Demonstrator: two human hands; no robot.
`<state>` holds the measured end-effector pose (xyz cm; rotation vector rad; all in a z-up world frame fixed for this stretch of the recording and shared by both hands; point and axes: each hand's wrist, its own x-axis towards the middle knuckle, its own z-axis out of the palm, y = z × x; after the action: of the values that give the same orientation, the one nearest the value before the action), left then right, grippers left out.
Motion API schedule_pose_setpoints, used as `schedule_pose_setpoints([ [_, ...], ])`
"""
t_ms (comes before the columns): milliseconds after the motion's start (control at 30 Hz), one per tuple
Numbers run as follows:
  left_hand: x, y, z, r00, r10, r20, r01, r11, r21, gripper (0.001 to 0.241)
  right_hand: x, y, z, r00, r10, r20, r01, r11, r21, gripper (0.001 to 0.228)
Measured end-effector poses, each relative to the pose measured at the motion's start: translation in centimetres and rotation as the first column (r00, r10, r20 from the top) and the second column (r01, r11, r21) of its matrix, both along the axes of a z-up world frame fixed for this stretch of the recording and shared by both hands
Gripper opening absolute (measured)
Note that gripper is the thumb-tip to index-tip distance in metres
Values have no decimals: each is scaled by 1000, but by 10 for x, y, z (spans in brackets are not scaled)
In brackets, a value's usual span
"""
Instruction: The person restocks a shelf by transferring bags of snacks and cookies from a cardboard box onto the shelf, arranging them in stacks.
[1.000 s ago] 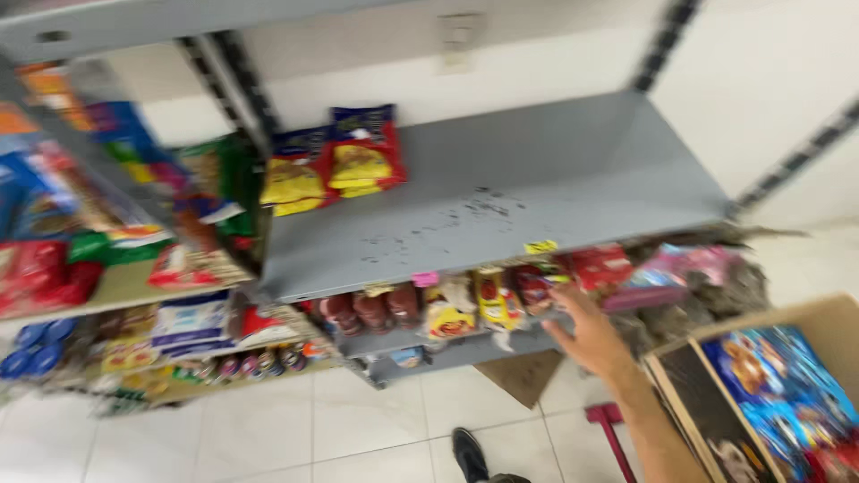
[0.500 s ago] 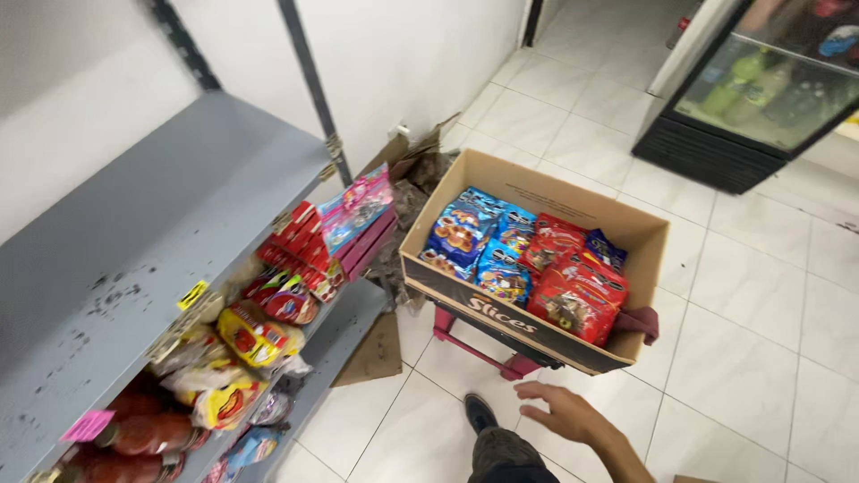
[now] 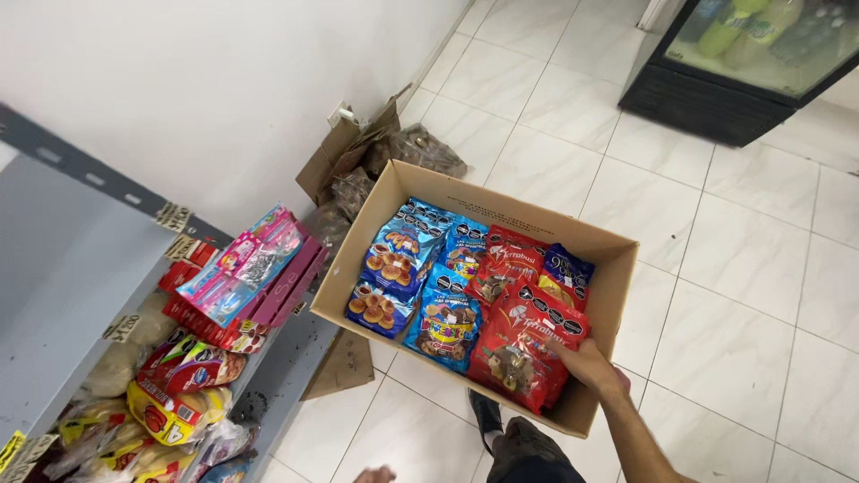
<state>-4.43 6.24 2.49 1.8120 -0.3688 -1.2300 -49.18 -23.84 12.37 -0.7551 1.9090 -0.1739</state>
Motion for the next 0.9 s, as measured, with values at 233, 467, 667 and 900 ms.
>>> schedule_pose_setpoints([
  [233,-97,-228,81,840,-541,-52,526,833,-172,34,7,-20,-35,967,-245,71,232,960,159,138],
  [467,-184,-345,61,613,-786,-82,767,568,297,78,23,-10,-6,920,-381,95,346,902,259,132],
  [667,-191,-352,66,639,-744,-196,729,504,463,122,35,6,-29,730,-584,355,538,811,229,93],
  [900,-161,-374,63,581,-762,-286,783,428,451,104,63,13,-25,675,-626,390,608,771,186,83],
])
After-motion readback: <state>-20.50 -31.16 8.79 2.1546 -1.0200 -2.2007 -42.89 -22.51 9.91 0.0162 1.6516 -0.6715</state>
